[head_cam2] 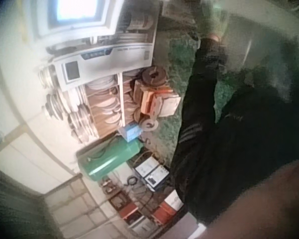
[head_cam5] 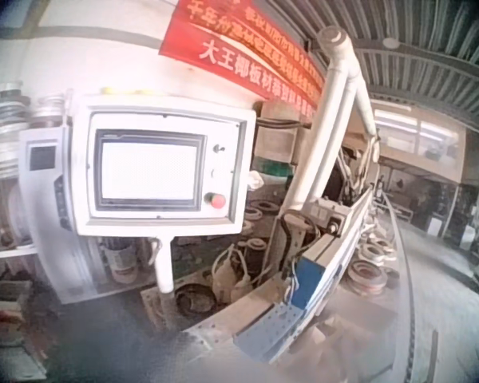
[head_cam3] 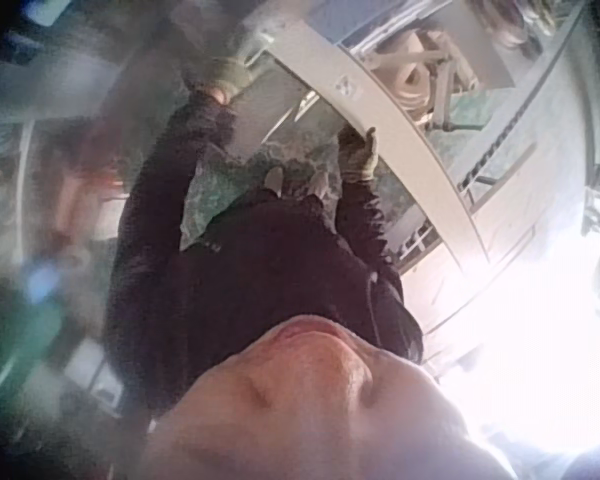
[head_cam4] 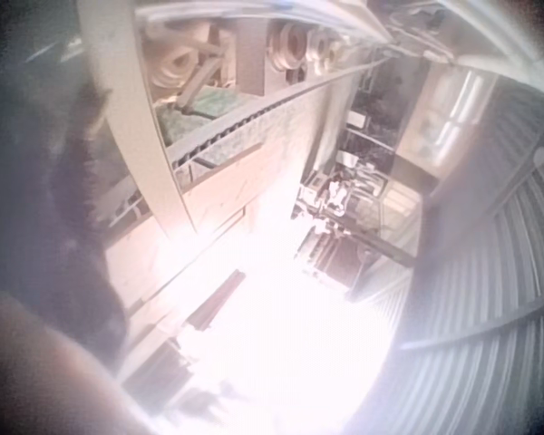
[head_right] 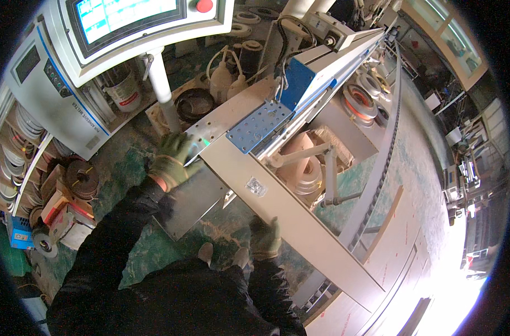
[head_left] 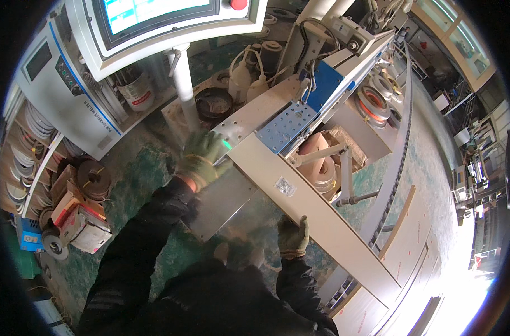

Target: The person operates a touchscreen control panel to configure an edge banding machine, then repeatedly picks up wooden boards and inserts them into the machine for processing. The person handles multiple boards one at a time, feeding them through the machine and stacking the processed pieces.

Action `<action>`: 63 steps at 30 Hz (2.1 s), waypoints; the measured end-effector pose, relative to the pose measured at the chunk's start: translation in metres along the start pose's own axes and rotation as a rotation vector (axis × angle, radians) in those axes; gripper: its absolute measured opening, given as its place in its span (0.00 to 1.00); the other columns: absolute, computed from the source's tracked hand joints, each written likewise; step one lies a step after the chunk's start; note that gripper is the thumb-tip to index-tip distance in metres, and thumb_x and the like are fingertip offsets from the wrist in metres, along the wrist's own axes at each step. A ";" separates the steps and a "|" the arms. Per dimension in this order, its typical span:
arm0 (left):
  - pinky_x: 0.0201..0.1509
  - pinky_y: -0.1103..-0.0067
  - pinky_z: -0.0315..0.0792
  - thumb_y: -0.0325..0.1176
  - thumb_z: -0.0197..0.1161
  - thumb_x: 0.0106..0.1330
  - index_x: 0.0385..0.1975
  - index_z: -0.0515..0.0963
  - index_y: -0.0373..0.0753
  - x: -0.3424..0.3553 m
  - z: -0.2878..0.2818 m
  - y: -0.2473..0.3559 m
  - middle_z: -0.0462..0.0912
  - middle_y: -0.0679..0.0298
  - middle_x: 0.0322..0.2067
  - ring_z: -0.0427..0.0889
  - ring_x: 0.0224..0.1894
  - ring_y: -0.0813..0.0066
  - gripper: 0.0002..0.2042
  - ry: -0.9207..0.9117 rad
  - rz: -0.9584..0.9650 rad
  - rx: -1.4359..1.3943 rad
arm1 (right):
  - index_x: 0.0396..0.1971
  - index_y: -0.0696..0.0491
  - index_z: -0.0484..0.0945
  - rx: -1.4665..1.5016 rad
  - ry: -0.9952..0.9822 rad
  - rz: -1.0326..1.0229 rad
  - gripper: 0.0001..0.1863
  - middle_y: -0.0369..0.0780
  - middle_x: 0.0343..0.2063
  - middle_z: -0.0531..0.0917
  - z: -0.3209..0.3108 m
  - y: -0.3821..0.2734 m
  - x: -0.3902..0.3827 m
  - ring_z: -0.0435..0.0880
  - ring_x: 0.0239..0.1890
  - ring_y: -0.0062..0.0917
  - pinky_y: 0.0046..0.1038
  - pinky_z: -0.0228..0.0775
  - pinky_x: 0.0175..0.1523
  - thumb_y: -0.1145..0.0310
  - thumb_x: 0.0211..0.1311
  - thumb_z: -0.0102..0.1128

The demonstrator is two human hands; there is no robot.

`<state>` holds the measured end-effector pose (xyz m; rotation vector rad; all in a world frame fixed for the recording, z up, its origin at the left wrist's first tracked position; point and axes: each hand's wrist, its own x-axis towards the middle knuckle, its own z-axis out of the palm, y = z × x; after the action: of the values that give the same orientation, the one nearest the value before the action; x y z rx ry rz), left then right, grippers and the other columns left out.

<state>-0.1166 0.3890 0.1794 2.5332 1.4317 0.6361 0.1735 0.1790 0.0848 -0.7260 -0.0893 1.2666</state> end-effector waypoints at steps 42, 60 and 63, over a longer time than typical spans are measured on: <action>0.69 0.46 0.62 0.56 0.69 0.62 0.67 0.68 0.30 0.008 -0.002 -0.005 0.69 0.38 0.63 0.70 0.64 0.37 0.41 -0.081 -0.161 0.167 | 0.50 0.58 0.81 0.031 0.004 -0.192 0.17 0.43 0.44 0.88 0.029 -0.072 0.160 0.88 0.45 0.34 0.36 0.85 0.50 0.63 0.69 0.65; 0.59 0.51 0.67 0.55 0.74 0.55 0.59 0.74 0.34 0.004 0.015 -0.014 0.75 0.47 0.51 0.75 0.53 0.43 0.37 0.113 -0.069 0.184 | 0.43 0.55 0.82 0.102 -0.104 -0.188 0.13 0.39 0.35 0.87 0.022 -0.149 0.310 0.83 0.35 0.28 0.33 0.79 0.45 0.59 0.74 0.61; 0.63 0.53 0.68 0.54 0.73 0.59 0.66 0.69 0.36 -0.003 0.024 -0.028 0.72 0.46 0.60 0.73 0.60 0.44 0.40 0.018 -0.113 0.120 | 0.41 0.53 0.82 0.066 -0.150 -0.267 0.14 0.36 0.36 0.85 0.004 -0.133 0.305 0.81 0.35 0.25 0.30 0.77 0.43 0.57 0.76 0.59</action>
<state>-0.1291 0.4025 0.1479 2.5180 1.6520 0.5715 0.3823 0.4370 0.0614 -0.5416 -0.2574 1.0609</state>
